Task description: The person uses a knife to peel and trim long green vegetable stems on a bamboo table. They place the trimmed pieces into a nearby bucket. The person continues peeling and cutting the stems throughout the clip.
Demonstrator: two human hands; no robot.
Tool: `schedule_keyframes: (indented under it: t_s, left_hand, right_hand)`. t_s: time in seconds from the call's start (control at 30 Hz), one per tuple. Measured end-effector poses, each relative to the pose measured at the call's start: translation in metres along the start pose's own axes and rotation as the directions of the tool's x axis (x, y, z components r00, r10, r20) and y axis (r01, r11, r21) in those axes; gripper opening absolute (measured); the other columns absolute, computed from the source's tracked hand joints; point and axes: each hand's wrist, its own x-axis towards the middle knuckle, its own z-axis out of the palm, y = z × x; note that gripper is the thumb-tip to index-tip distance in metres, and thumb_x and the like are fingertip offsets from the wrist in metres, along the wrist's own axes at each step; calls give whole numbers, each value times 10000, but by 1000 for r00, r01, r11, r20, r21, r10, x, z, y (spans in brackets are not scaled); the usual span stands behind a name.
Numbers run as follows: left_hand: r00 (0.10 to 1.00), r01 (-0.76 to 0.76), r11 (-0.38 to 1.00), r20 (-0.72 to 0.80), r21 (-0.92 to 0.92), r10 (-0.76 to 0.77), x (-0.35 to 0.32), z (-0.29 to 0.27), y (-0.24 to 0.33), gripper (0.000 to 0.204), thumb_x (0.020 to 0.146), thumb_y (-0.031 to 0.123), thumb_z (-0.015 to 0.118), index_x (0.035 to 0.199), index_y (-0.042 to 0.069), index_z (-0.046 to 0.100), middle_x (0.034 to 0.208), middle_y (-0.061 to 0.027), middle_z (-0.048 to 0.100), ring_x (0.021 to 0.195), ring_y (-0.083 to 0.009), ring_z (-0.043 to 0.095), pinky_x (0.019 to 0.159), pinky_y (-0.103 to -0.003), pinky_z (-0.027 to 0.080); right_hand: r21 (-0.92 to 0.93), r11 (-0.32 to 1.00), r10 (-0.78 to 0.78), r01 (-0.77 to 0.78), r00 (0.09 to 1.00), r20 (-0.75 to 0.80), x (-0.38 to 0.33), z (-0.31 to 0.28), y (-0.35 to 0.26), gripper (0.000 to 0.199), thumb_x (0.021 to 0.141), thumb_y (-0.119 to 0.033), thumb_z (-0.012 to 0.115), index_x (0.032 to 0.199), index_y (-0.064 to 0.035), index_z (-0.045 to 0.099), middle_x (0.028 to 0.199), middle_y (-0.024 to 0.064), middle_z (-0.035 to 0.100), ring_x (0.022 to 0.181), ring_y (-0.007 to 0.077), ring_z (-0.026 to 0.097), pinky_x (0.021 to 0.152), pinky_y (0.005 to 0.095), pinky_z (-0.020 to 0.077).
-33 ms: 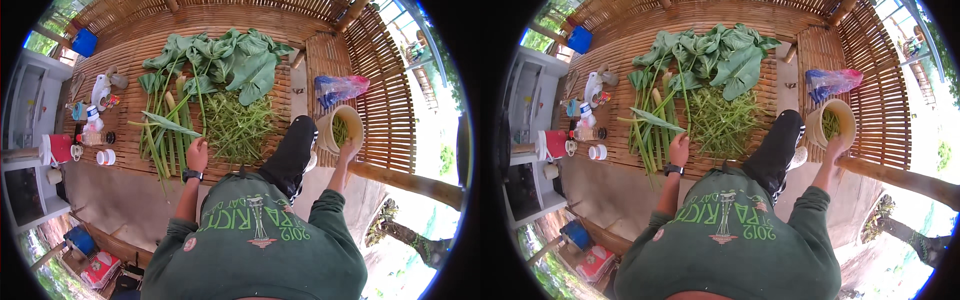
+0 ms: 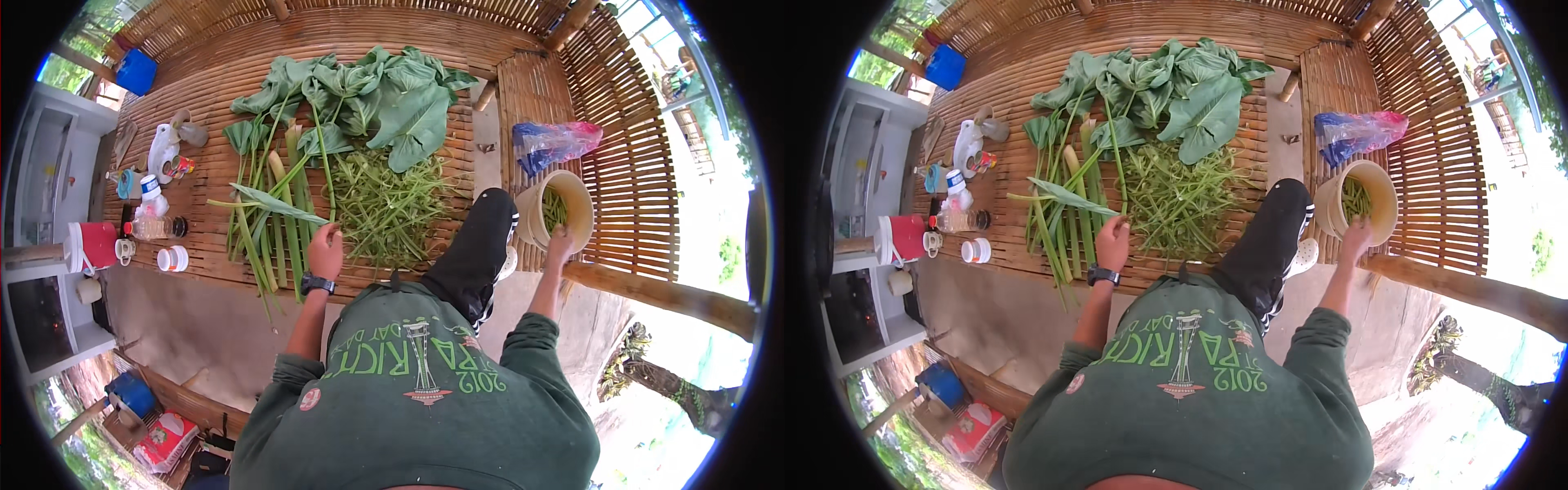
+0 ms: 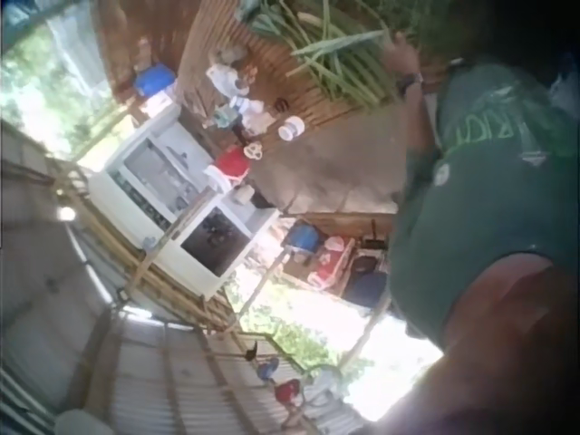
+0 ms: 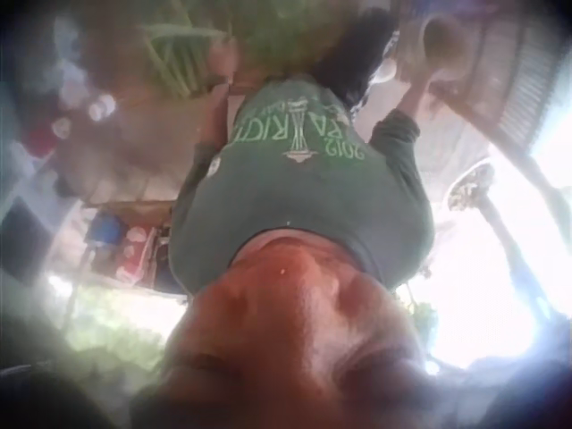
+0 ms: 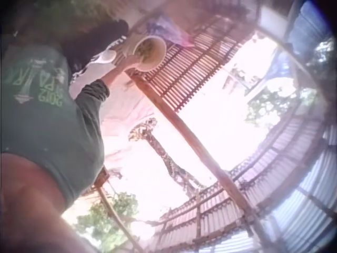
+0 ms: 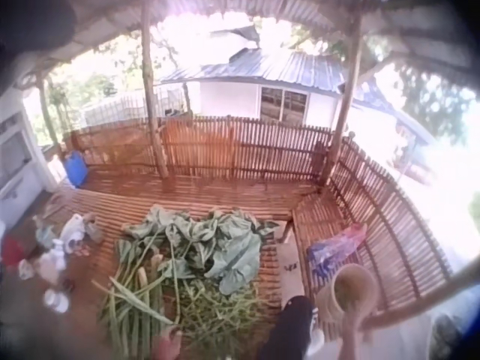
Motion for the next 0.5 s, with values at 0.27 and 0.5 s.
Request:
schedule_keyframes:
  t_s: [0.27, 0.5]
  left_hand:
    - [966, -254, 775, 110, 579, 234, 48, 50, -3, 254, 965, 154, 682, 1184, 40, 626, 1135, -182, 648, 1159, -366, 618, 938, -472, 542]
    - [996, -53, 703, 85, 709, -11, 102, 37, -18, 370, 981, 161, 692, 1277, 25, 516, 1156, -225, 655, 1136, -389, 654, 913, -513, 574]
  right_hand:
    - [135, 952, -295, 275, 942, 160, -128, 21, -137, 380, 1035, -265, 620, 1279, 22, 665, 1189, 263, 704, 1121, 441, 664, 984, 489, 506]
    - [69, 939, -343, 338, 899, 273, -117, 24, -140, 380, 1041, -284, 613, 1291, -1, 664, 1245, 261, 680, 1163, 432, 642, 988, 499, 502]
